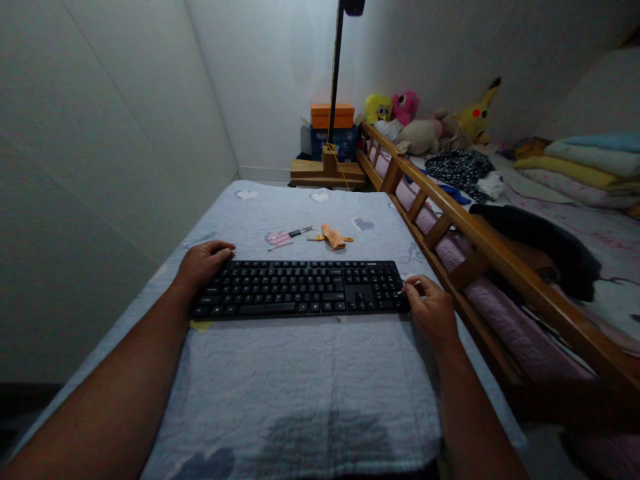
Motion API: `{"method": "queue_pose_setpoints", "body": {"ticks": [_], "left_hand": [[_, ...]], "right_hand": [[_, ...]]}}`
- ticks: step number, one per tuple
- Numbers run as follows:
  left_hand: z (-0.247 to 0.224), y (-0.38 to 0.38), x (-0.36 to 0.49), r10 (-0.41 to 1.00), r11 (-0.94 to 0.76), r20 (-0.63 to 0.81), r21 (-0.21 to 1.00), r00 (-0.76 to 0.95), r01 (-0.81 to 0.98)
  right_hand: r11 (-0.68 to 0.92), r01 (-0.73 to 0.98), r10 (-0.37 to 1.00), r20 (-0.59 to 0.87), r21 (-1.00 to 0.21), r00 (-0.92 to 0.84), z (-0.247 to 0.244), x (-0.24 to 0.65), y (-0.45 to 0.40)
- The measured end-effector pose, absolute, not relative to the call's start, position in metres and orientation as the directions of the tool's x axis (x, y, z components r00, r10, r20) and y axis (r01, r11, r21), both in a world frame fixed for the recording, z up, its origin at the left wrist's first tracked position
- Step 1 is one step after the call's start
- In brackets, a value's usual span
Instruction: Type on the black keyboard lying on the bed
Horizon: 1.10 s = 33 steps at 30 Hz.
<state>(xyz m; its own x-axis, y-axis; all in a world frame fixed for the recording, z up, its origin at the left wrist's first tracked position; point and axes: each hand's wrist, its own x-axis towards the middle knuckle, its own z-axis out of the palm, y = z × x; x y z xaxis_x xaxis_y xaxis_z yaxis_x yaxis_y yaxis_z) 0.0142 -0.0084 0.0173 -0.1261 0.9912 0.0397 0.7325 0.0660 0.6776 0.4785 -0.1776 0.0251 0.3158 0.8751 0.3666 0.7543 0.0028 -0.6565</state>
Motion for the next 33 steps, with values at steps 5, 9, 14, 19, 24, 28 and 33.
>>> {"method": "queue_pose_setpoints", "body": {"ticks": [5,9,14,19,24,28,33], "left_hand": [[0.0152,-0.0075,0.0132,0.989,0.071,0.05,0.678,-0.142,0.731],[0.0153,-0.0065,0.0127,0.99,0.064,0.05,0.677,-0.132,0.734],[0.0168,-0.0068,0.0137,0.991,0.058,0.05,0.674,-0.124,0.736],[0.0171,-0.0065,0.0142,0.991,0.053,0.053,0.674,-0.12,0.737],[0.0169,-0.0075,0.014,0.99,0.077,0.034,0.68,-0.136,0.729],[0.0155,-0.0074,0.0131,0.991,0.068,0.035,0.686,-0.126,0.725],[0.0124,-0.0052,0.0113,0.99,0.065,0.046,0.678,-0.131,0.732]], "right_hand": [[0.0,0.757,0.879,0.361,-0.653,0.311,0.0255,0.4792,-0.1776],[-0.003,0.755,0.882,0.355,-0.655,0.311,0.0259,0.4789,-0.1781],[-0.009,0.757,0.883,0.35,-0.653,0.312,0.0257,0.479,-0.1781],[-0.009,0.756,0.882,0.351,-0.655,0.315,0.0263,0.4786,-0.1784],[-0.003,0.748,0.882,0.35,-0.664,0.314,0.0264,0.4783,-0.1789],[0.001,0.751,0.881,0.356,-0.66,0.311,0.0263,0.4785,-0.1784],[-0.009,0.738,0.884,0.341,-0.674,0.321,0.0256,0.4783,-0.1779]]}}
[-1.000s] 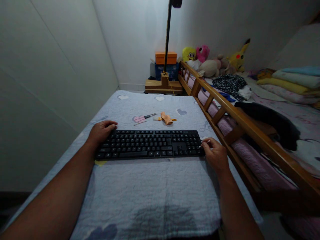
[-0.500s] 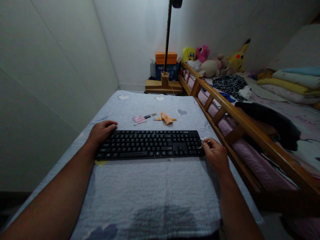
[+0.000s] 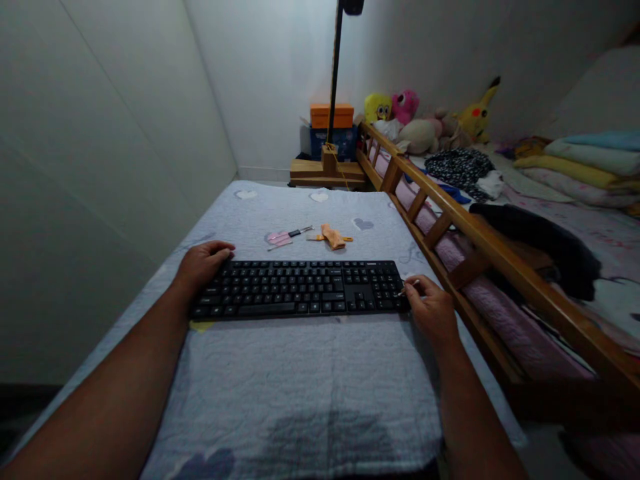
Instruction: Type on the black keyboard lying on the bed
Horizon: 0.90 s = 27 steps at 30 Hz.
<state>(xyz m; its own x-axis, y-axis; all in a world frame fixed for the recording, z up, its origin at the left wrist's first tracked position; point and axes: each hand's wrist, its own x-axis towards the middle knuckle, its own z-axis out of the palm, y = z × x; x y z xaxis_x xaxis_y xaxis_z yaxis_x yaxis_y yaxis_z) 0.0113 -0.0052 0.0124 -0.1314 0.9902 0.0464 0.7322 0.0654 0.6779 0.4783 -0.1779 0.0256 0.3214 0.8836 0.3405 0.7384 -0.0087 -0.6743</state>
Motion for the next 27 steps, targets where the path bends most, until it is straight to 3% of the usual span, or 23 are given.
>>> {"method": "queue_pose_setpoints", "body": {"ticks": [27], "left_hand": [[0.0102,-0.0034,0.0096,0.991,0.056,0.052,0.674,-0.123,0.736]], "right_hand": [[0.004,0.74,0.88,0.353,-0.673,0.317,0.0243,0.4796,-0.1778]]}}
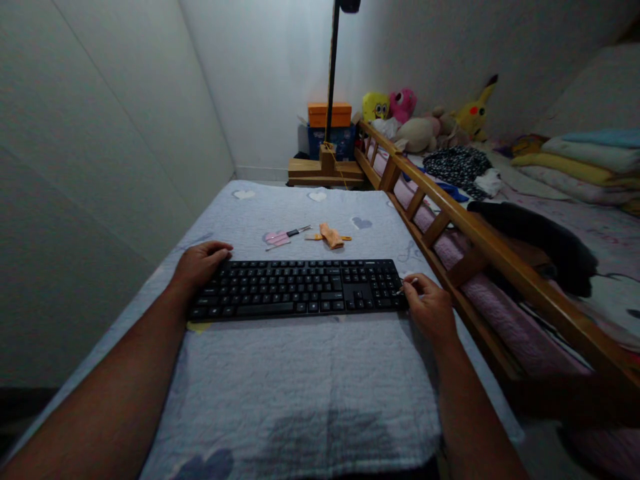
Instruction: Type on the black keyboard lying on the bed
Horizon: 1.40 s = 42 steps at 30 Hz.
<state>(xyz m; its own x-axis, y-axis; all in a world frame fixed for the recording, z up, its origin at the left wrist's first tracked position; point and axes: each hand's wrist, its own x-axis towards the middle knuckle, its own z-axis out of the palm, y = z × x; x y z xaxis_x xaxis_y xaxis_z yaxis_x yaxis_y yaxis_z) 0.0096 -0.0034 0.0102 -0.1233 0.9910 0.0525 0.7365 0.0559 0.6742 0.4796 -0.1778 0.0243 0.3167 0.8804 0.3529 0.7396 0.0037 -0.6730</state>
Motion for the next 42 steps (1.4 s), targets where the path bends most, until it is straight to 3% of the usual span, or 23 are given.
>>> {"method": "queue_pose_setpoints", "body": {"ticks": [42], "left_hand": [[0.0134,-0.0052,0.0104,0.991,0.058,0.048,0.67,-0.121,0.74]], "right_hand": [[0.001,0.751,0.878,0.361,-0.66,0.315,0.0235,0.4798,-0.1777]]}}
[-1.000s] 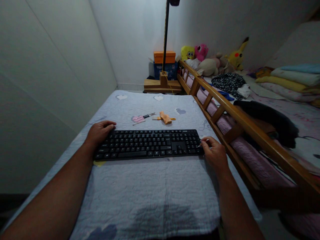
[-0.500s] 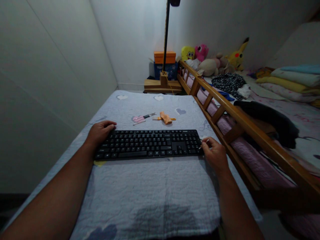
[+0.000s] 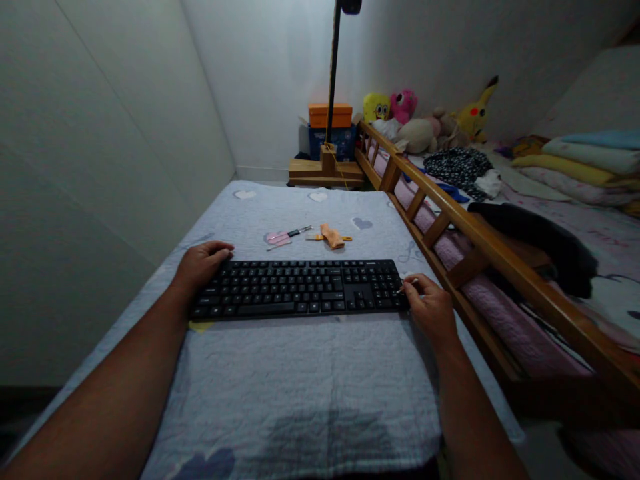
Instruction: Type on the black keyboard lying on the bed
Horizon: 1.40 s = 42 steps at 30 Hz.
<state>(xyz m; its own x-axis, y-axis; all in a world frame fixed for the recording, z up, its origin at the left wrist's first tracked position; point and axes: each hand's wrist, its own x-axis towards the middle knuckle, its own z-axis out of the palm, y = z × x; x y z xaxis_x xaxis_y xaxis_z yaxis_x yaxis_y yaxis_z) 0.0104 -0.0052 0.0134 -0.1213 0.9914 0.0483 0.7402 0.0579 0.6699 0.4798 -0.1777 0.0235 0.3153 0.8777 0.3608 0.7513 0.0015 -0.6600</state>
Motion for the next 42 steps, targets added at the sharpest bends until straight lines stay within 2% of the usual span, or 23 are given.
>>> {"method": "queue_pose_setpoints", "body": {"ticks": [42], "left_hand": [[0.0144,-0.0067,0.0123,0.991,0.066,0.038,0.679,-0.125,0.732]], "right_hand": [[-0.014,0.763,0.873,0.365,-0.646,0.325,0.0292,0.4769,-0.179]]}}
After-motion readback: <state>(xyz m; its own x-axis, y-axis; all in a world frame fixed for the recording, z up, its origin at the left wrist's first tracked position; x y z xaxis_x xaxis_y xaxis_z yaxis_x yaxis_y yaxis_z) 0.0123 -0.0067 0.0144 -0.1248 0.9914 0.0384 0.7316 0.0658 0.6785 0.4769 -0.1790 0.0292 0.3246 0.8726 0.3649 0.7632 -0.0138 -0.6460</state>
